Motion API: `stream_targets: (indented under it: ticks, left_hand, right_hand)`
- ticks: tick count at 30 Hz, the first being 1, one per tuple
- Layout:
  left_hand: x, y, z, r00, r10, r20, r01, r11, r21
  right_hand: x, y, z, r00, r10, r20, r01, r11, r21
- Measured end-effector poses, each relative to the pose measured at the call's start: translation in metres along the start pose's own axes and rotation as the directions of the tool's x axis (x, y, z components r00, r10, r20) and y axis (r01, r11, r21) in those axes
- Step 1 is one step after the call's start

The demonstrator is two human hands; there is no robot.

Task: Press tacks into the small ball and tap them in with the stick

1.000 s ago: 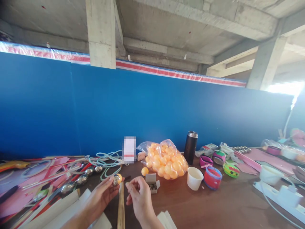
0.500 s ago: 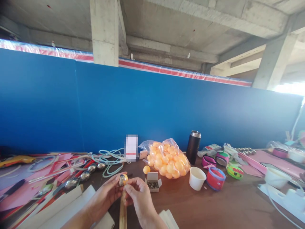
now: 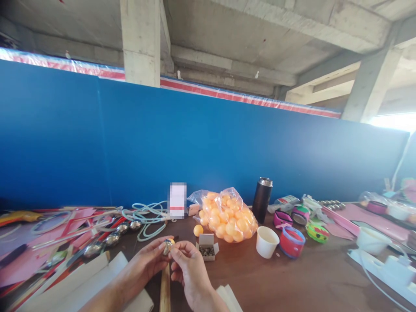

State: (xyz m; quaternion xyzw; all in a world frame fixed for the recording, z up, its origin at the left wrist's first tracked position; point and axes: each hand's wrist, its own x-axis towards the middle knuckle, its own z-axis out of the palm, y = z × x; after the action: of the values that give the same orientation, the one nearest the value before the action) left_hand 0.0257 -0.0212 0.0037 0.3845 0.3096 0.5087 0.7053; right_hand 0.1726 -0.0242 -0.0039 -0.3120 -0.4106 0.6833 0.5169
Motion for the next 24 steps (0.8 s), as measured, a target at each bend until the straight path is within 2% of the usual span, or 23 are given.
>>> stream_targets:
  ticks: [13, 24]
  left_hand:
    - [0.0012, -0.0025, -0.002, 1.0, -0.001, 0.019, 0.0, 1.0, 0.031]
    - [-0.0008, -0.0015, -0.0019, 1.0, -0.009, 0.005, 0.009, 0.998, 0.057]
  right_hand:
    - [0.0042, 0.0001, -0.0031, 0.996, 0.061, -0.066, -0.061, 0.998, 0.0]
    - [0.0044, 0.0033, -0.0021, 0.999, 0.041, -0.034, -0.04, 0.999, 0.014]
